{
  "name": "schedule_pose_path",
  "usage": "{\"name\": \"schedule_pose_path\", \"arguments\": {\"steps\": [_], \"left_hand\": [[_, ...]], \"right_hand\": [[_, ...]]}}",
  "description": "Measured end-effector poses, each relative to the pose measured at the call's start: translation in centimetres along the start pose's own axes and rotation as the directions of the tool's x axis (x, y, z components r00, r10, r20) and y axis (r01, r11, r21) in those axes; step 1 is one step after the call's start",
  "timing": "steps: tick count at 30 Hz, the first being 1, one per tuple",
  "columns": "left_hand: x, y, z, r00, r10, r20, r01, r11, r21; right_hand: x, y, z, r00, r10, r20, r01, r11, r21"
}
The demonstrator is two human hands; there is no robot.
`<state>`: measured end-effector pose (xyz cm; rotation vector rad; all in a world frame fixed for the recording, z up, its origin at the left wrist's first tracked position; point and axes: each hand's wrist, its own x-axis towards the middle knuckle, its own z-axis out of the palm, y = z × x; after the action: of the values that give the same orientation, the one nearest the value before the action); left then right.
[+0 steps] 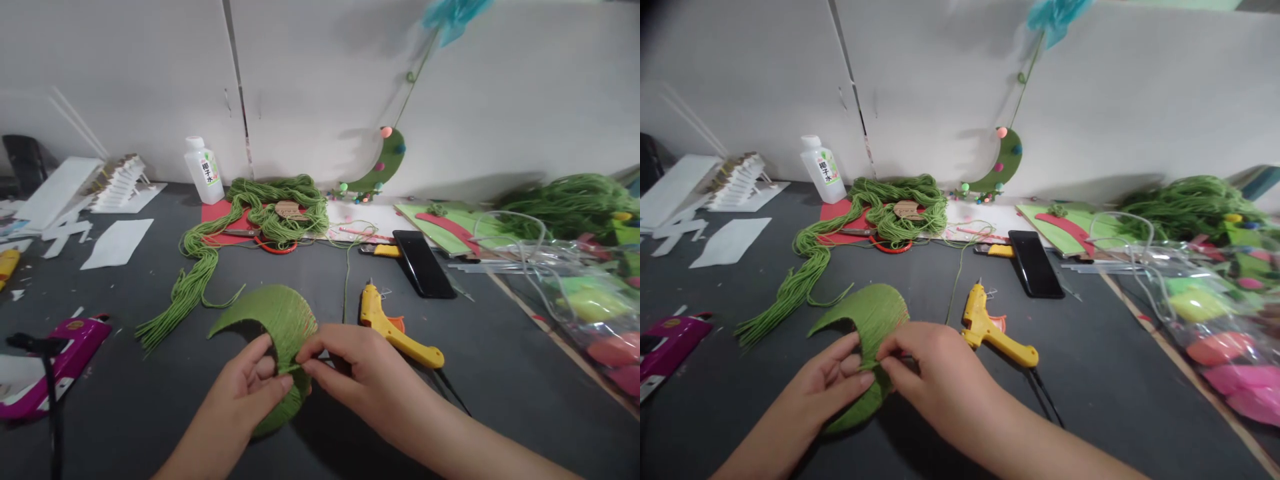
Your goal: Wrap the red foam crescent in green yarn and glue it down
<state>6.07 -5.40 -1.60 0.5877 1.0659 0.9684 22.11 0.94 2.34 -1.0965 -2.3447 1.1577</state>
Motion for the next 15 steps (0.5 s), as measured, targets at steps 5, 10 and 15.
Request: {"name": "schedule_pose_path", "arguments": {"steps": [5, 10, 15], "left_hand": [[-0.2, -0.7, -0.3, 0.998, -0.008, -0.069, 0.01, 0.999, 0.038], [-0.1, -0.7, -0.2, 0.998, -0.012, -0.065, 0.016, 0.997, 0.07], [-0.2, -0.2, 0.3, 0.997, -0.018, -0.069, 0.021, 0.999, 0.043]], "right_hand": [[0.1, 0.6, 1.2, 0.997, -0.052, -0.059, 0.043, 0.99, -0.137], [-0.3, 0.5, 1.4, 0.992, -0.109, -0.056, 0.097, 0.979, -0.179], [-0.2, 0.6, 1.6, 0.992, -0.116, -0.043, 0.105, 0.973, -0.207]]}}
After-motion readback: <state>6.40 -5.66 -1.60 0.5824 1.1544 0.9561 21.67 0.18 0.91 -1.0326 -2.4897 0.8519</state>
